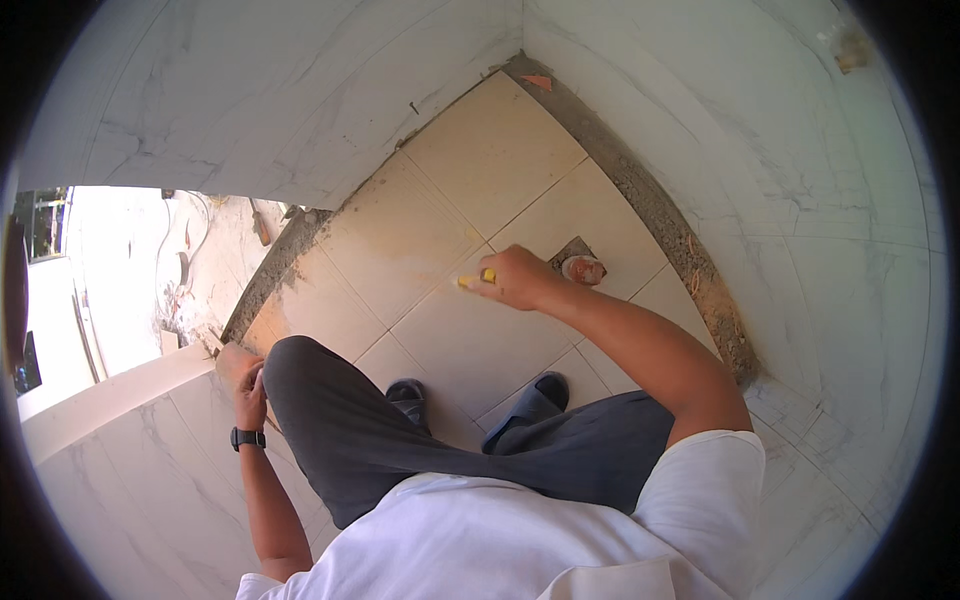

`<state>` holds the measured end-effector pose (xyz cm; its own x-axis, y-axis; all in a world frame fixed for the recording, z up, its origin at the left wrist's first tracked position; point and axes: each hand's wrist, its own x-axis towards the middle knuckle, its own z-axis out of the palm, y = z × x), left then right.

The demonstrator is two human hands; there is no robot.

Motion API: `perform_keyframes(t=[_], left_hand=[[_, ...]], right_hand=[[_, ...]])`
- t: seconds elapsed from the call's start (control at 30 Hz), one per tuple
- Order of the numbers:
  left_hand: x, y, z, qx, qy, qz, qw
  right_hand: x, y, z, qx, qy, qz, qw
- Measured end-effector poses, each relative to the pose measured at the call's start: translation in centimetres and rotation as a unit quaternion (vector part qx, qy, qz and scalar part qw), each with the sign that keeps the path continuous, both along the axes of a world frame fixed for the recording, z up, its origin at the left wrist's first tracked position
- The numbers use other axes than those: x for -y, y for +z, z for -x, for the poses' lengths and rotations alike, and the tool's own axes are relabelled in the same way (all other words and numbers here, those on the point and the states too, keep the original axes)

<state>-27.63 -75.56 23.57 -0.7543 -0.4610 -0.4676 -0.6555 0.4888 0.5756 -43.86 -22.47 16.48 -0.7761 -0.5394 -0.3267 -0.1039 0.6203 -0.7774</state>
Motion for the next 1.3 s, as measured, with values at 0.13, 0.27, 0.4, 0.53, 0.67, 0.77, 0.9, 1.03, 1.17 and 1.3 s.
perform_keyframes(t=[0.13, 0.27, 0.4, 0.53, 0.67, 0.77, 0.9, 1.03, 1.17, 1.3], left_hand=[[-5.4, 8.4, 11.5, -0.159, -0.132, 0.040, 0.978], [-13.4, 14.0, 18.5, -0.249, -0.209, 0.044, 0.945], [-19.8, 13.7, 20.6, -0.256, -0.245, -0.070, 0.932], [-24.1, 9.6, 20.5, -0.248, -0.334, -0.089, 0.905], [-24.9, 6.2, 18.7, -0.179, -0.394, -0.062, 0.900], [-24.4, 4.8, 16.7, -0.138, -0.402, -0.055, 0.904], [-24.4, 4.5, 15.2, -0.175, -0.432, 0.034, 0.884], [-24.4, 4.7, 15.3, -0.191, -0.415, 0.072, 0.887], [-23.5, 5.0, 14.7, -0.177, -0.424, 0.038, 0.888], [-22.4, 5.1, 13.5, -0.142, -0.434, -0.006, 0.890]], right_hand=[[7.2, -4.1, -5.0, 0.086, 0.094, 0.023, 0.992], [3.5, -3.3, 5.6, -0.094, -0.149, 0.030, 0.984], [2.8, 0.7, 8.9, -0.207, -0.170, -0.092, 0.959], [13.5, -1.2, -3.4, 0.032, 0.032, 0.014, 0.999], [12.6, -3.1, -2.2, -0.123, -0.041, 0.074, 0.989], [6.5, -2.1, 6.7, -0.249, -0.232, -0.087, 0.936], [7.6, 0.3, 9.2, -0.244, -0.219, -0.089, 0.941], [17.3, 0.4, 4.7, -0.052, -0.076, -0.009, 0.996], [18.7, -1.4, 6.7, 0.046, -0.162, -0.064, 0.984], [12.7, -0.8, 13.5, -0.128, -0.261, -0.028, 0.956]])
